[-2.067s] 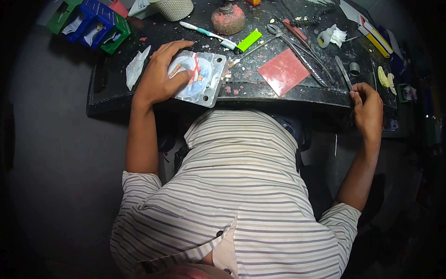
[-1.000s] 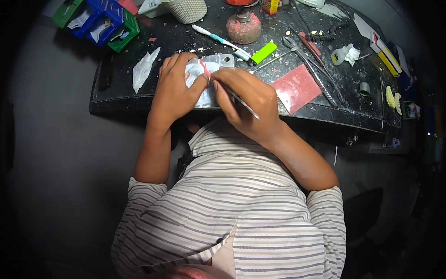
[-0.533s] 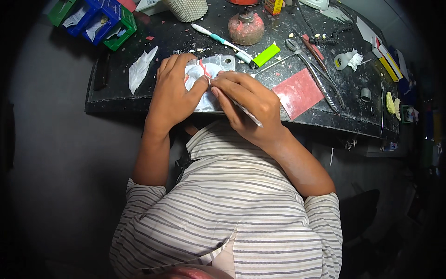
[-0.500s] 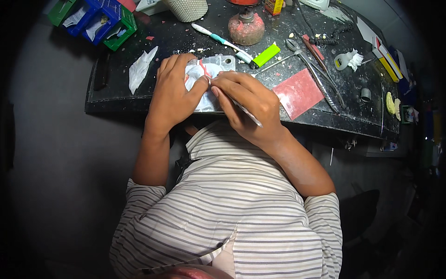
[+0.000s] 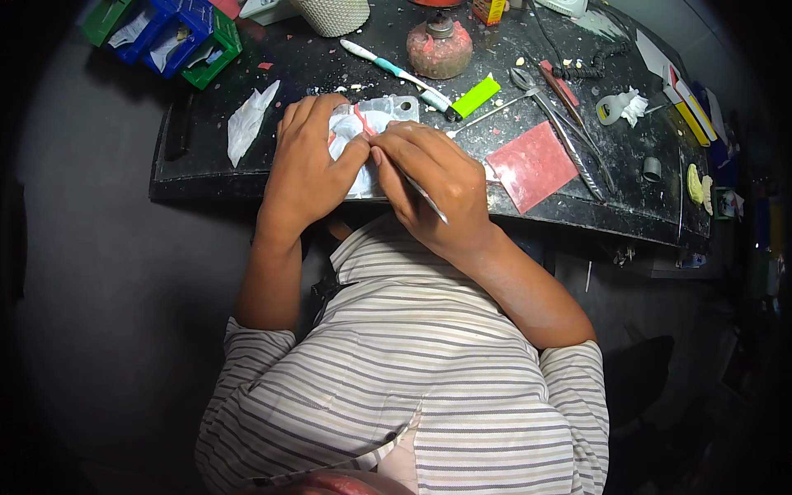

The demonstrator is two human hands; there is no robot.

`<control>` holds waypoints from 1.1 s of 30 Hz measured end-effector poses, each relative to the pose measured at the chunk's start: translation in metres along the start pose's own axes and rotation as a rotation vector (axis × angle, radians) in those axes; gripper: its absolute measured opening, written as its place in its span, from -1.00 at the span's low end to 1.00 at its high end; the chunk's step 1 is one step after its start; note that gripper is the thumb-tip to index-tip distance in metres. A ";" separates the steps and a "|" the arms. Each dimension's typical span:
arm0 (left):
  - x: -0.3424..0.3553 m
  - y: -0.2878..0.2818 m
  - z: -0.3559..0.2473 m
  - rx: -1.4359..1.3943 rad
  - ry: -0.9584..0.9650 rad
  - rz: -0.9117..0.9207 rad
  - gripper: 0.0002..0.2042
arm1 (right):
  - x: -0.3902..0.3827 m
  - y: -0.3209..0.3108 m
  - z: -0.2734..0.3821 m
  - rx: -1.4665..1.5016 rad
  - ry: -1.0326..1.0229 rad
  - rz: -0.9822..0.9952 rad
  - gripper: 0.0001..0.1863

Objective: The person shapes and carves wax around teeth in a metal mold using a metal tool, attaches additional wax strips by hand, applies melted wax from a heated spoon onto the mold, and then picks up a phone.

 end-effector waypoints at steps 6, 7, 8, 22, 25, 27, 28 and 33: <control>0.001 0.000 -0.001 0.000 -0.004 -0.002 -0.57 | 0.000 0.003 0.002 -0.021 -0.007 -0.010 -0.80; 0.001 0.000 -0.001 0.003 -0.003 -0.001 -0.58 | 0.001 0.002 0.002 -0.017 -0.007 -0.004 -0.81; 0.001 0.000 -0.001 0.003 -0.003 -0.001 -0.58 | 0.001 0.003 0.003 -0.013 -0.008 0.001 -0.82; 0.002 0.000 -0.001 -0.014 0.002 -0.009 -0.56 | 0.001 0.003 0.002 0.010 0.006 -0.036 -0.87; 0.002 0.000 -0.001 -0.007 -0.026 0.010 -0.55 | 0.001 0.003 0.002 0.016 0.014 -0.039 -0.88; 0.001 -0.001 -0.002 0.005 -0.038 0.020 -0.56 | 0.002 0.003 0.001 0.017 0.017 -0.040 -0.88; 0.001 -0.002 -0.002 0.016 -0.053 0.030 -0.56 | 0.003 0.002 0.002 0.031 0.024 -0.043 -0.89; 0.002 -0.001 -0.002 0.007 -0.047 0.023 -0.55 | 0.003 0.001 0.000 0.059 0.040 -0.045 -0.90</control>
Point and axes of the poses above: each hand's wrist, its own x-axis towards the middle knuckle, its own y-axis out of the palm, z = x × y, the point moved 2 cm from there along x, towards the middle knuckle, and after that the axes turned 14 degrees about -y, right-handed, at the moved point
